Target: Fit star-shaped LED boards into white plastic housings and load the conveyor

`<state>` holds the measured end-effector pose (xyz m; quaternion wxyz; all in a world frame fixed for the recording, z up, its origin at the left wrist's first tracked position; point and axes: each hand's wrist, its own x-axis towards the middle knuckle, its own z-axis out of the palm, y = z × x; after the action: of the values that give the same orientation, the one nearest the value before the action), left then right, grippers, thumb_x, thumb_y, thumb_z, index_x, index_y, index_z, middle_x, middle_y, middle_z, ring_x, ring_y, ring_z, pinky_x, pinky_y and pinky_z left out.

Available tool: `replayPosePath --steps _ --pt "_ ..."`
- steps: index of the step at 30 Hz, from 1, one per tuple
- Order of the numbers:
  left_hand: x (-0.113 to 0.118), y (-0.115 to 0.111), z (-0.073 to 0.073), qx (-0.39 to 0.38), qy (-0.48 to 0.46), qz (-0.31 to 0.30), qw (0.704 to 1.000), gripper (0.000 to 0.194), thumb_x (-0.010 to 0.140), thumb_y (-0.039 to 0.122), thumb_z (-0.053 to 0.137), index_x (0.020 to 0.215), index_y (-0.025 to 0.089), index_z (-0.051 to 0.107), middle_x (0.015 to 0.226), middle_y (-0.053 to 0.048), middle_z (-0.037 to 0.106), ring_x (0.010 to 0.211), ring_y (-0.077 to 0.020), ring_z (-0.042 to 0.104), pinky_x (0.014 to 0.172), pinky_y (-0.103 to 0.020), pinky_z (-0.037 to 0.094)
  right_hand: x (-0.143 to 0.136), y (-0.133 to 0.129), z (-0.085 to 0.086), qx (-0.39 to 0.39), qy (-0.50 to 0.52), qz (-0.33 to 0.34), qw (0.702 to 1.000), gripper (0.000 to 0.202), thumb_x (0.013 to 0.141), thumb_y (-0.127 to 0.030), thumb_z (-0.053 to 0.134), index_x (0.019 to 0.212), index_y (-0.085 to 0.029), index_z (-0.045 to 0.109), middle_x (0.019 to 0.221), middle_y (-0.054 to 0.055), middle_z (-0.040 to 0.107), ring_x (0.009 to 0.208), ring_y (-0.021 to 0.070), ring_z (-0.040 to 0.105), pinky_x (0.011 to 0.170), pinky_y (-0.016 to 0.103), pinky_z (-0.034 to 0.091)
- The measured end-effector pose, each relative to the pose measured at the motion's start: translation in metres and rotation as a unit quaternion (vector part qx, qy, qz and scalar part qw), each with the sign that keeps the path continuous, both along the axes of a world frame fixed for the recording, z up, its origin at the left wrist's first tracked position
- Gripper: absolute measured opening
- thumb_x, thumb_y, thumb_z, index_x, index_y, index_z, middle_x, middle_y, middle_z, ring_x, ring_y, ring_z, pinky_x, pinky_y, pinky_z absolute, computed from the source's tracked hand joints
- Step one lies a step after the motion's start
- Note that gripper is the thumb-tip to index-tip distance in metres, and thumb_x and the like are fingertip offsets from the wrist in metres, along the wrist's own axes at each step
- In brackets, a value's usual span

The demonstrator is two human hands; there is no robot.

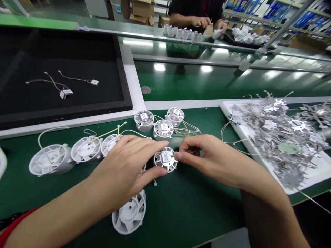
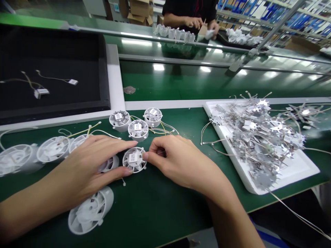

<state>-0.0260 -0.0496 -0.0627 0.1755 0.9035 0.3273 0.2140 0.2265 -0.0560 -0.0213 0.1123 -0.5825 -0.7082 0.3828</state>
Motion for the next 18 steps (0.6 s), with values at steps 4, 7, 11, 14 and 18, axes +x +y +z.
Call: replayPosePath --steps 4,7,11,14,18 --pt "0.000 0.002 0.001 -0.020 -0.010 -0.010 1.000 0.026 0.118 0.048 0.046 0.134 0.032 0.059 0.124 0.003 0.075 0.109 -0.0224 0.068 0.097 -0.039 0.044 -0.001 0.001 0.003 -0.023 -0.017 -0.003 1.000 0.031 0.101 -0.043 0.070 0.076 -0.024 0.069 0.069 -0.004 0.061 0.064 0.0140 0.049 0.058 0.027 0.037" --pt "-0.001 0.002 0.002 -0.034 -0.013 -0.008 0.999 0.024 0.117 0.047 0.049 0.135 0.034 0.057 0.124 0.005 0.075 0.110 -0.0231 0.068 0.100 -0.039 0.045 -0.004 0.001 0.004 -0.035 -0.027 -0.001 0.999 0.030 0.101 -0.042 0.073 0.077 -0.024 0.069 0.070 -0.005 0.062 0.066 0.0138 0.050 0.060 0.027 0.036" --pt "-0.001 0.001 -0.001 -0.022 0.003 -0.006 1.000 0.027 0.117 0.048 0.045 0.139 0.035 0.054 0.134 0.005 0.072 0.121 -0.0232 0.067 0.109 -0.041 0.045 -0.002 0.000 0.004 -0.035 -0.026 0.004 0.999 0.027 0.100 -0.040 0.075 0.078 -0.025 0.070 0.072 -0.006 0.065 0.067 0.0137 0.052 0.062 0.028 0.036" --pt "-0.001 0.000 -0.004 0.011 0.013 -0.017 1.000 0.033 0.118 0.048 0.041 0.146 0.033 0.052 0.151 0.002 0.065 0.136 -0.0232 0.061 0.120 -0.043 0.039 0.003 -0.001 0.004 -0.013 -0.012 0.025 1.000 0.019 0.103 -0.032 0.072 0.084 -0.026 0.074 0.077 -0.007 0.071 0.071 0.0138 0.057 0.066 0.028 0.039" --pt "0.001 0.000 -0.008 0.047 0.016 -0.044 0.998 0.031 0.121 0.039 0.036 0.143 0.030 0.055 0.144 0.003 0.070 0.134 -0.0189 0.065 0.123 -0.041 0.034 0.010 -0.002 0.003 0.030 -0.013 0.070 0.997 0.015 0.102 -0.022 0.072 0.089 -0.027 0.076 0.088 -0.007 0.077 0.080 0.0148 0.064 0.072 0.029 0.041"
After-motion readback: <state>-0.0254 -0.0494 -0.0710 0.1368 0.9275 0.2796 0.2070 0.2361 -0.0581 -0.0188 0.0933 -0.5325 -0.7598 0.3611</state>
